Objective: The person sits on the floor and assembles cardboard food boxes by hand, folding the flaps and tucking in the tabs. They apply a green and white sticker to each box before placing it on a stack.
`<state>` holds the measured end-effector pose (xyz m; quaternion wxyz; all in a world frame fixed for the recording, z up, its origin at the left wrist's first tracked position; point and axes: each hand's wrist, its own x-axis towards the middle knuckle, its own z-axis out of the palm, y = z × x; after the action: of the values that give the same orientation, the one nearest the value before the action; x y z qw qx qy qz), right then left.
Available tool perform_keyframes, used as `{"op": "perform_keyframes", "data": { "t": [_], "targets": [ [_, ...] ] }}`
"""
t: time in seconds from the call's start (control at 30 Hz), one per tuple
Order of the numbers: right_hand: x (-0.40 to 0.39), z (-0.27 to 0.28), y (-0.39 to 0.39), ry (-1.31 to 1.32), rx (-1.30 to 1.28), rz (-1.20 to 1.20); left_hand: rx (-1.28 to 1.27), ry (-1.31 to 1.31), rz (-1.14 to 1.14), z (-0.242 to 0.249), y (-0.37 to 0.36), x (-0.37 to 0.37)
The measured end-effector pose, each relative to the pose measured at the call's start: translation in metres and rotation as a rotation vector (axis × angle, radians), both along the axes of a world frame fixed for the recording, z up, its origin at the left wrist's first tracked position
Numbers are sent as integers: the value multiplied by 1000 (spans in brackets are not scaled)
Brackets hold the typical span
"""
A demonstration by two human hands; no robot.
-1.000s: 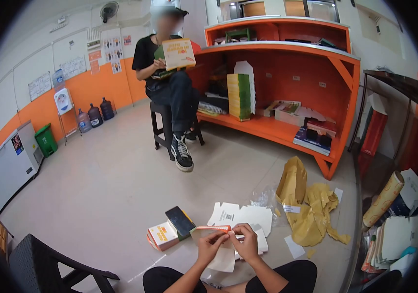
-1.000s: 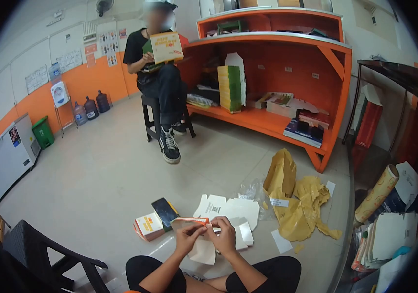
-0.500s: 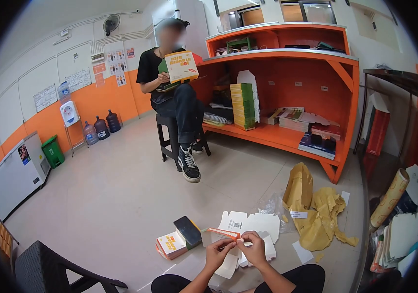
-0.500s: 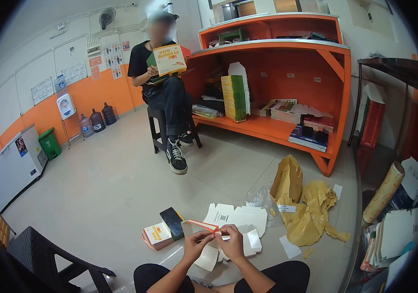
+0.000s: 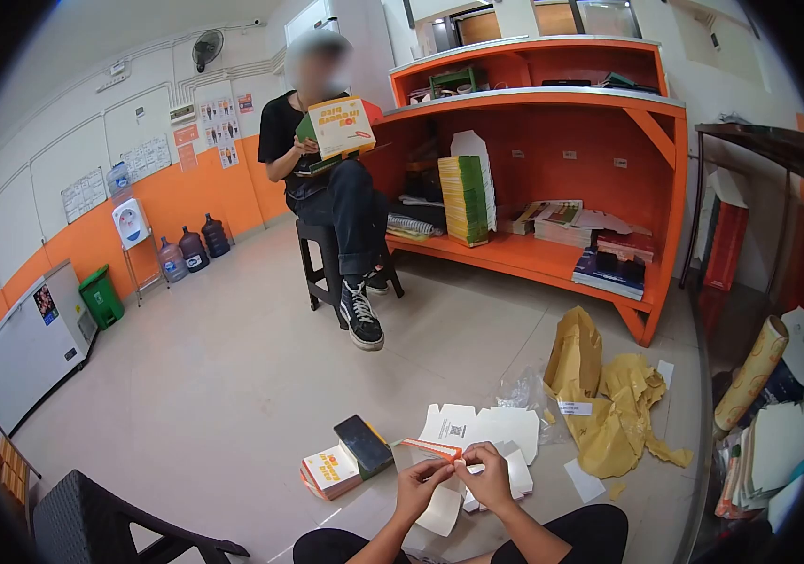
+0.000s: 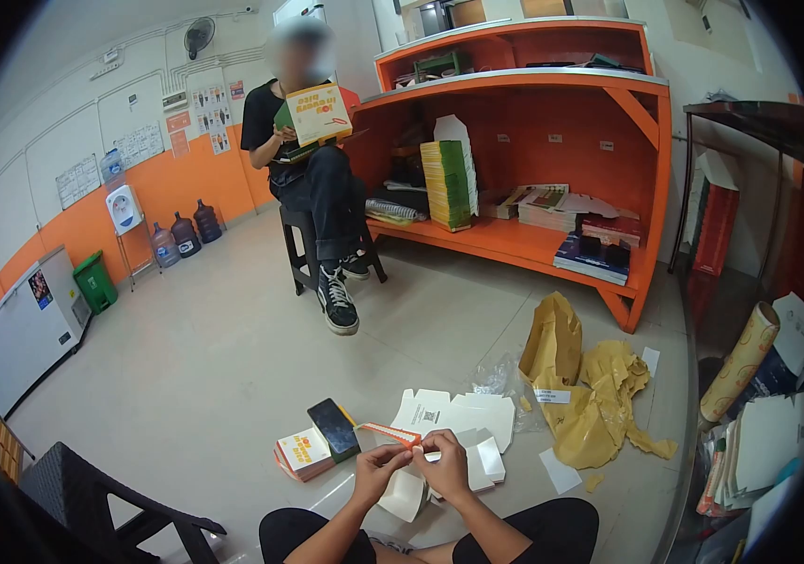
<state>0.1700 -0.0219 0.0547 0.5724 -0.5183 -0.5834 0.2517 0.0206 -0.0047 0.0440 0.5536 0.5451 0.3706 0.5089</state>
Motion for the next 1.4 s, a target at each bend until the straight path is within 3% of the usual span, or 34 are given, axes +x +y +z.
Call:
{"op": "perform_keyframes", "data": {
  "t": [0.27, 0.6, 0.7, 0.93, 0.97, 1.07, 1.3, 1.4],
  "targets": [
    [-2, 14, -4, 69, 12, 95, -97, -164, 8, -3, 6, -4],
    [-2, 1, 0, 115, -31, 8, -43, -66, -10, 4, 2, -2],
    [1, 7, -2, -36, 38, 28, -64, -72, -27, 11, 1, -5],
    [5, 27, -4, 144, -86, 206, -37, -21, 8, 3, 7, -10],
    [7, 17, 1, 46, 9, 187, -24, -7, -1, 8, 6, -11],
    [-2, 29, -9, 243, -124, 135, 3, -12, 17, 10, 2, -6],
    [-6, 25, -8, 320, -112, 135, 15, -17, 57, 13, 0, -3],
    [-9, 27, -9, 197, -34, 77, 28, -23, 68, 12, -1, -1]
  ]
}}
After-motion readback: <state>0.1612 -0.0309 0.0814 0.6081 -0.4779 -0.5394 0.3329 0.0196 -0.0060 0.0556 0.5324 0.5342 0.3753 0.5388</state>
